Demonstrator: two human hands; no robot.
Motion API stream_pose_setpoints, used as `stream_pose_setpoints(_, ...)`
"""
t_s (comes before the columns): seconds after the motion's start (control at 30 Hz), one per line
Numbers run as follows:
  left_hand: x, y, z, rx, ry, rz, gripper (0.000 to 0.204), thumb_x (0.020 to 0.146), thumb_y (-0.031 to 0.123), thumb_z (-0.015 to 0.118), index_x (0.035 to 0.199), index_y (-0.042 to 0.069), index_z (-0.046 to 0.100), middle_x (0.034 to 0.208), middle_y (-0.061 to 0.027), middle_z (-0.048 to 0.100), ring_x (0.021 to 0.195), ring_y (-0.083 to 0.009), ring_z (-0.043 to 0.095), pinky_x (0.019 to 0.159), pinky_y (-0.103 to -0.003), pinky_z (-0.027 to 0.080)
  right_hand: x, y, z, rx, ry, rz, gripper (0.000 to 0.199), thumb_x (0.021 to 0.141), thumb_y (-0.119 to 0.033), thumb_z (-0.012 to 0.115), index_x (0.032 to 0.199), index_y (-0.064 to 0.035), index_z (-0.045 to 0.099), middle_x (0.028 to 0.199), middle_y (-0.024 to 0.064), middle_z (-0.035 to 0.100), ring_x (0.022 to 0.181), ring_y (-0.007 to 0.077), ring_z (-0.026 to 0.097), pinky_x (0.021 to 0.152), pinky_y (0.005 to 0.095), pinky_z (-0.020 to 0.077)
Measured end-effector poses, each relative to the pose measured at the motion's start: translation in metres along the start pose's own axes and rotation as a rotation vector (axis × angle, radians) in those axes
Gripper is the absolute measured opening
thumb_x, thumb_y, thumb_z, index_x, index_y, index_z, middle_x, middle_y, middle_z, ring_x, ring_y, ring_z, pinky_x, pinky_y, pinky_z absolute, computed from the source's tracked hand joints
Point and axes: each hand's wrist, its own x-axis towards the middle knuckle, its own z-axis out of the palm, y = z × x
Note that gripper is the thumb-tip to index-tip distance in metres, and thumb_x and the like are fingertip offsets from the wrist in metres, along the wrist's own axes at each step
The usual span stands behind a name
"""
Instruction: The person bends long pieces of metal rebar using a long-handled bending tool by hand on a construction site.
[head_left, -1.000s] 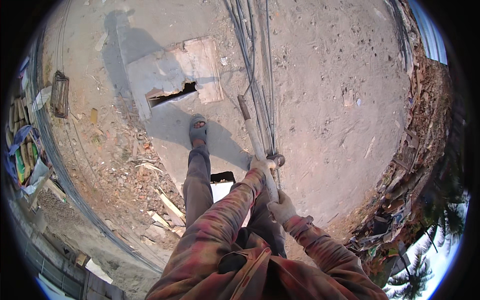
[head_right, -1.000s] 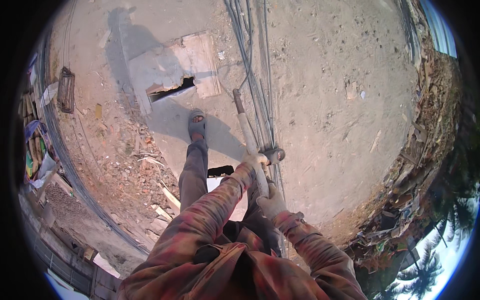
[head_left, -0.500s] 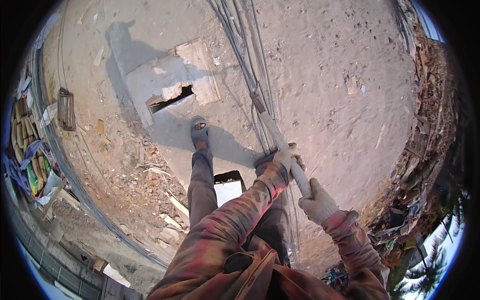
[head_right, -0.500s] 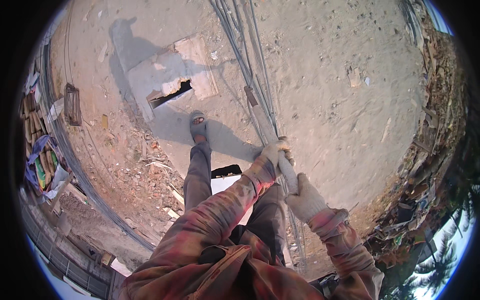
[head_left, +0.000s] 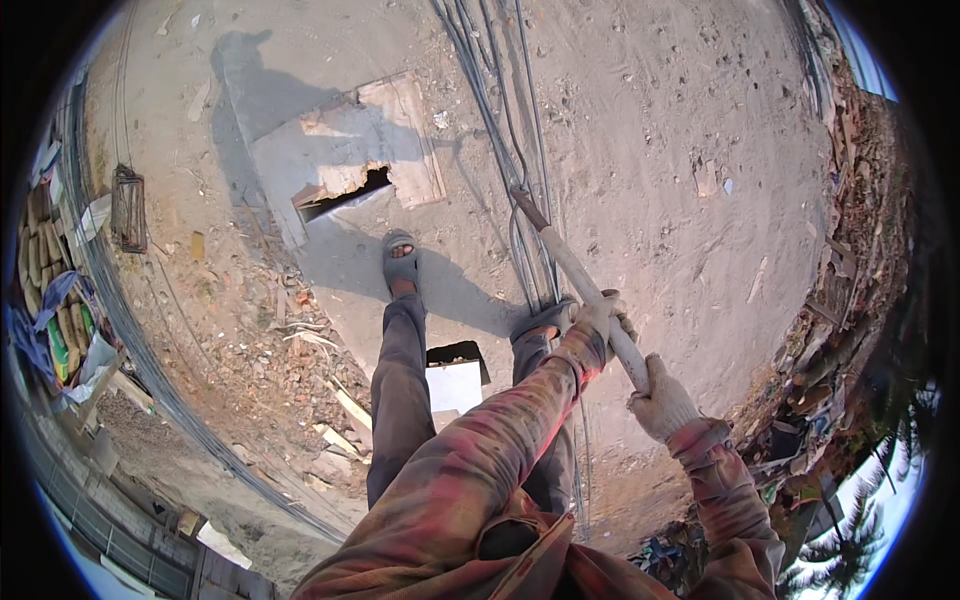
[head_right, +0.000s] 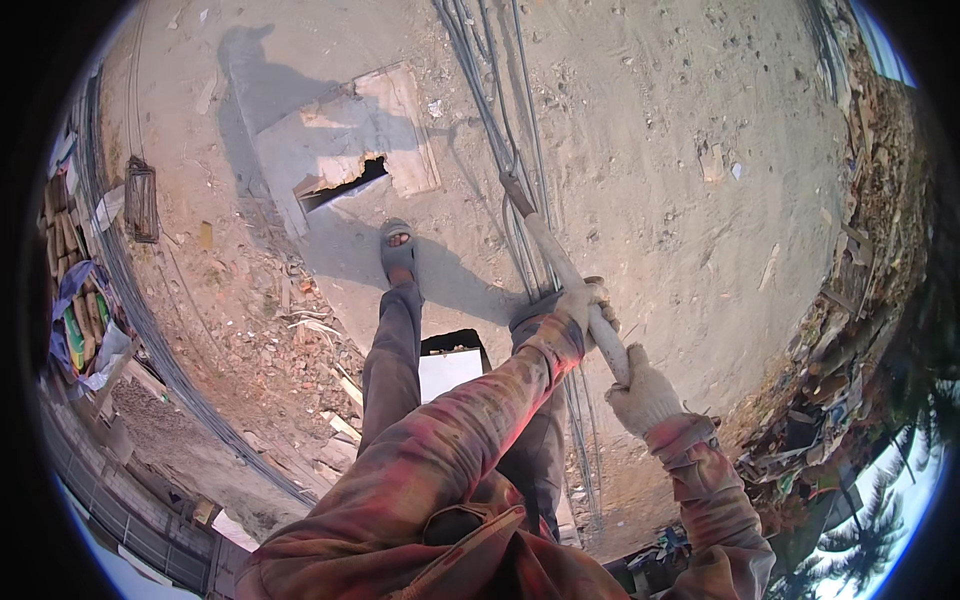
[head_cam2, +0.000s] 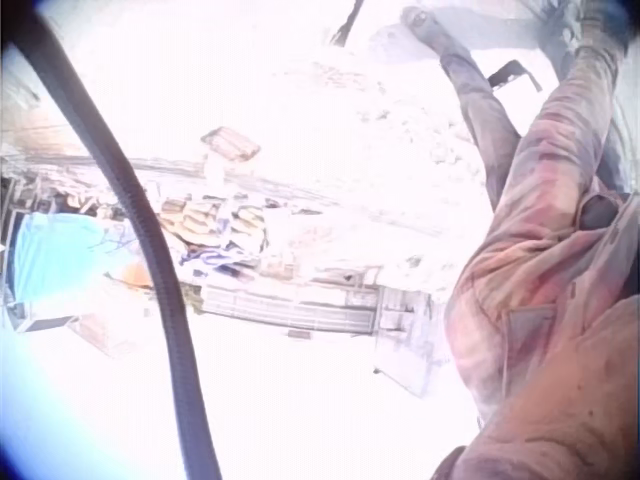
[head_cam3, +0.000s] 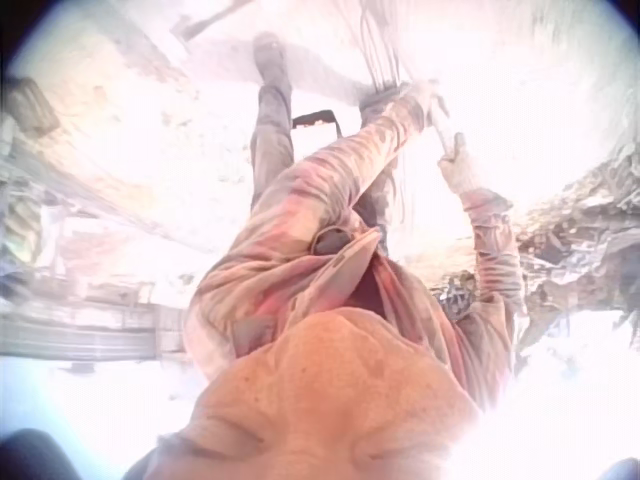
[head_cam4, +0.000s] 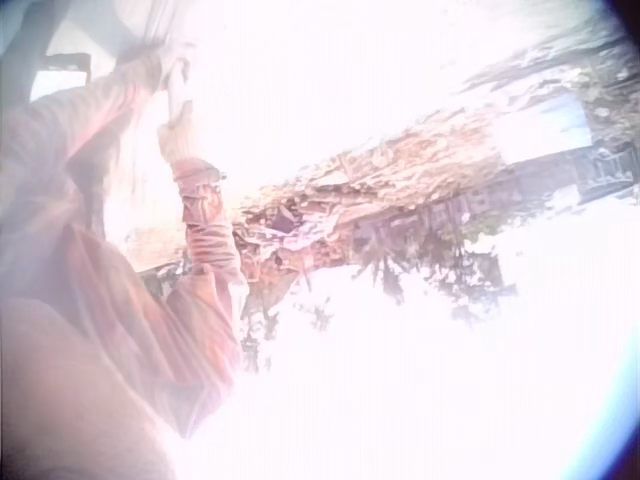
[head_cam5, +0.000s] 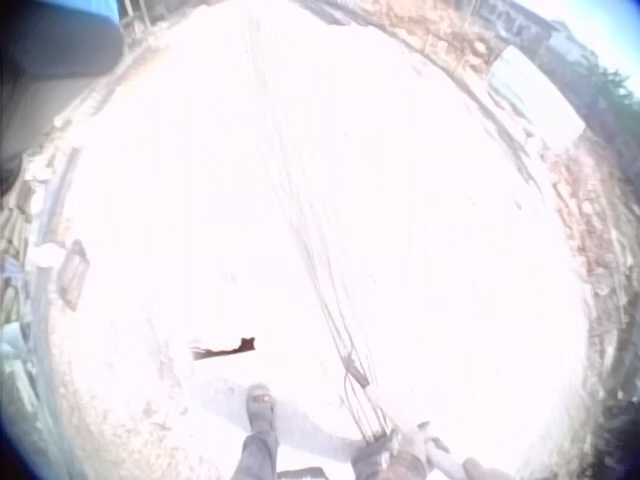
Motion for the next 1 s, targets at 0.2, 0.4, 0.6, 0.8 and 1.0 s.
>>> stream_pose_setpoints(0.2,0.022,-0.002,-0.047,0.081,0.149,0.091,0.019,0.088,0.011,0.055,0.105,0.019,0.050,0.069,-0.0071,0.050,0.051,-0.0242,0.052,0.049,-0.045,0.048,0.021,0.019,0.054,0.088,0.010,0.002,0.042,0.079,-0.017,0.057,0.115,-0.0032,0.042,0.082,0.0311,0.062,0.081,0.0500,0.062,0.069,0.0559,0.0482)
stream_pose_setpoints(0.4,0.028,0.009,-0.063,0.370,0.234,0.149,0.019,0.086,0.009,0.060,0.102,0.012,0.053,0.070,-0.0084,0.055,0.054,-0.0245,0.057,0.051,-0.043,0.052,0.034,0.019,0.075,0.128,0.017,-0.018,0.044,0.077,-0.019,0.059,0.115,-0.0012,0.045,0.083,0.0303,0.063,0.084,0.0487,0.062,0.073,0.0532,0.0496)
stream_pose_setpoints(0.6,0.004,0.076,-0.115,0.650,-0.346,-0.154,0.050,0.084,0.009,0.065,0.130,0.015,0.047,0.101,-0.0090,0.062,0.087,-0.0235,0.065,0.070,-0.043,0.056,0.039,0.032,0.076,0.355,-0.041,-0.156,0.043,0.075,-0.024,0.067,0.107,-0.0005,0.050,0.083,0.0265,0.063,0.086,0.0433,0.064,0.073,0.0472,0.0483)
stream_pose_setpoints(0.8,0.098,0.246,-0.166,1.178,0.404,0.285,0.054,0.085,0.013,0.059,0.136,0.025,0.045,0.116,-0.0080,0.059,0.100,-0.0258,0.062,0.075,-0.044,0.049,0.081,0.094,0.037,0.198,-0.051,-0.094,0.035,0.076,-0.016,0.067,0.102,-0.0024,0.049,0.079,0.0226,0.062,0.075,0.0426,0.062,0.066,0.0452,0.0477)
stream_pose_setpoints(1.0,0.194,0.319,-0.168,1.676,0.321,0.740,0.050,0.084,0.012,0.060,0.133,0.010,0.048,0.113,-0.0144,0.061,0.101,-0.0274,0.060,0.088,-0.036,0.046,0.117,0.132,0.025,0.188,-0.116,-0.202,0.031,0.076,-0.011,0.062,0.102,-0.0051,0.047,0.077,0.0254,0.060,0.078,0.0461,0.062,0.062,0.0502,0.0468)
